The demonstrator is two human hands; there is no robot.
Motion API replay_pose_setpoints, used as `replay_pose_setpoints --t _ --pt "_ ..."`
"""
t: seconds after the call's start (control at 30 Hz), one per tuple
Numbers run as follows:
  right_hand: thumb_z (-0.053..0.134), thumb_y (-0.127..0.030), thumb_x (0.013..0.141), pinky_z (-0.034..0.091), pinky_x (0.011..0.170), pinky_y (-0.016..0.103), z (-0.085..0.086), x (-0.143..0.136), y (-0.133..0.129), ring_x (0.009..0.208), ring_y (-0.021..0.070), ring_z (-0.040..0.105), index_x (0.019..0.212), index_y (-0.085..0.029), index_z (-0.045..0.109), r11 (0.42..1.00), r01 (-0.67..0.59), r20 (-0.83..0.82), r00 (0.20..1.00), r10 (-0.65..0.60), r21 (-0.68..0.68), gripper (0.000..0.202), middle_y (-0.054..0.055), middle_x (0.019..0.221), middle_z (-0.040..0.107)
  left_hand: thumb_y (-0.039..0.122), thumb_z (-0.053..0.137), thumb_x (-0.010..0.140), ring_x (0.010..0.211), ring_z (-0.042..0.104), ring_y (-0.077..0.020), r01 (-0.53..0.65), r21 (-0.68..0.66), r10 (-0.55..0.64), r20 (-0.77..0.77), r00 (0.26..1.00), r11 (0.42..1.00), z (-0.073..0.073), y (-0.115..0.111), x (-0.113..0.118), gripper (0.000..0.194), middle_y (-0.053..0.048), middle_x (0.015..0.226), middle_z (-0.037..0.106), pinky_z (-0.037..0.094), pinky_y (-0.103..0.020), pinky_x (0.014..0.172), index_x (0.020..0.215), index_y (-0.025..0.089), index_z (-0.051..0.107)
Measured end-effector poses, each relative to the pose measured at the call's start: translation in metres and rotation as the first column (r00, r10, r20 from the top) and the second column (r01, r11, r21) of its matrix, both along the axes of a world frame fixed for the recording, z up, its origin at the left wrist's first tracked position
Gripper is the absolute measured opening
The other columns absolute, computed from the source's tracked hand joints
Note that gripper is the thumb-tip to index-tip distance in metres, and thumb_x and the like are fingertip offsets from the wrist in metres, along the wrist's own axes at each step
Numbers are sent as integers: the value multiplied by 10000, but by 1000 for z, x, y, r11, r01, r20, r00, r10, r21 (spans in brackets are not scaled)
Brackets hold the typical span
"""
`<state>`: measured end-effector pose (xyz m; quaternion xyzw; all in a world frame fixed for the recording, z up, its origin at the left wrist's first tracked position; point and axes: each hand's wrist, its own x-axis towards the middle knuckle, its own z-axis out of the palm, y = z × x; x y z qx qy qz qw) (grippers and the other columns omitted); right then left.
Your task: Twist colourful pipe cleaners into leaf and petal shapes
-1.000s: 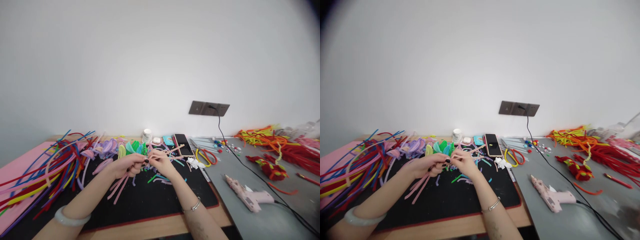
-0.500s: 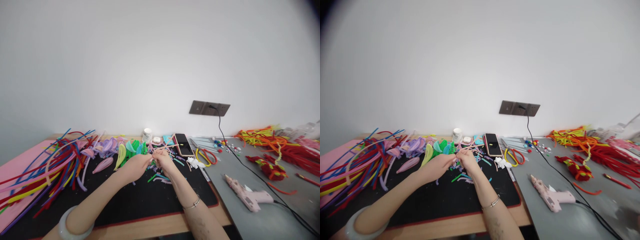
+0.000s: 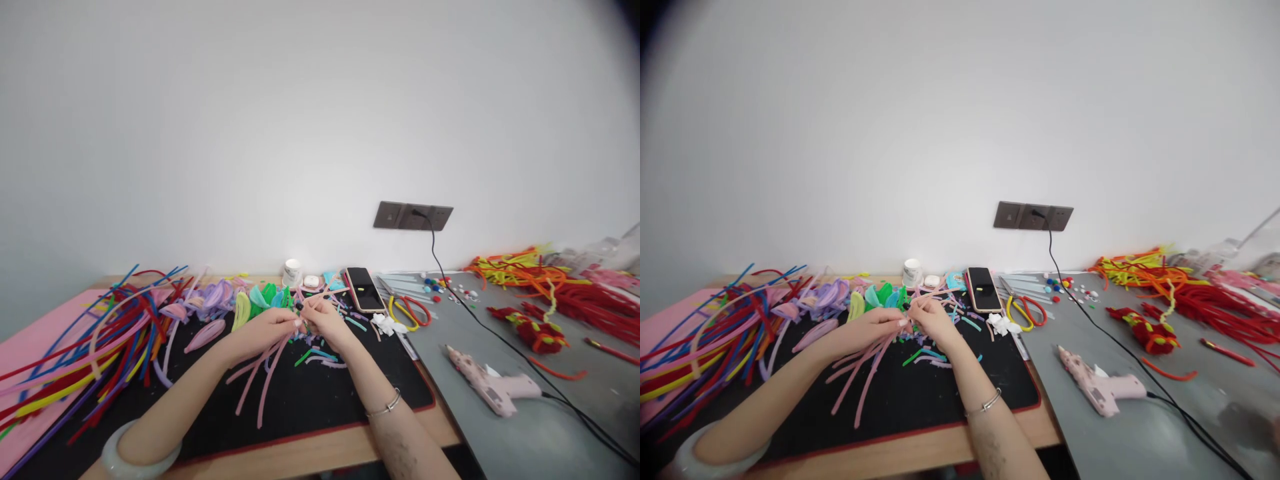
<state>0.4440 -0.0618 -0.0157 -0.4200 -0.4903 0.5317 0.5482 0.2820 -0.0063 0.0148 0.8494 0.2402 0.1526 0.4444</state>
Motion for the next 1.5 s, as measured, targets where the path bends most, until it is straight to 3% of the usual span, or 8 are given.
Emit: replay_pose_setpoints --t 0.1,0.2,0.3,0.47,0.77,1.1,1.3,1.5 --pt "615 -562 765 124 375 206 -3 0 1 365 36 202 662 -184 447 999 23 -37 999 -22 27 426 -84 467 388 449 492 831 658 465 -149 -3 -109 8 49 999 994 1 1 0 324 14 657 524 356 -250 624 713 169 605" --pt "612 -568 775 174 396 204 -4 0 1 409 48 290 727 -168 504 999 40 -3 999 -40 37 417 -63 539 443 479 530 807 551 403 -111 -131 -265 173 145 974 955 -1 2 2 335 45 585 447 318 -229 539 691 167 567" --pt "634 -525 777 234 442 203 -5 1 -1 470 63 367 732 -153 540 999 -32 101 994 31 14 386 -34 599 506 480 611 754 581 469 -112 -194 -396 305 239 922 897 -4 1 3 324 38 624 491 383 -226 559 710 162 570" --pt "650 -437 781 305 536 211 -4 2 -1 548 80 390 677 -150 541 998 -5 164 986 -6 68 324 -34 604 486 455 707 691 727 582 -154 -208 -523 407 299 863 826 -10 -1 2 333 2 739 592 496 -285 675 809 160 609" --pt "652 -337 751 314 558 221 -3 2 -3 558 91 416 709 -160 547 1000 -18 208 978 16 9 211 -32 627 505 422 760 678 718 596 -121 -155 -674 480 326 815 722 -24 2 -4 332 -6 767 626 504 -245 664 768 140 608" --pt "572 -286 801 257 546 219 -7 6 -3 570 87 342 657 -163 523 991 -127 366 925 104 39 195 -48 614 408 432 768 644 624 599 -144 -268 -560 463 239 854 784 -39 10 -13 342 -10 684 635 516 -287 665 756 152 608" --pt "569 -253 786 278 529 213 -3 6 -4 564 88 366 683 -161 540 994 -106 401 912 87 24 141 -42 614 440 484 718 680 600 627 -159 -200 -554 337 157 928 808 -38 9 -18 366 -24 655 653 521 -290 631 726 147 581" --pt "587 -401 812 288 480 205 -7 3 -5 510 76 383 727 -165 540 981 -180 337 921 196 -77 255 -48 586 458 483 743 641 544 627 -138 -146 -536 275 170 946 832 -42 8 -18 387 -12 604 647 518 -269 588 744 143 588"
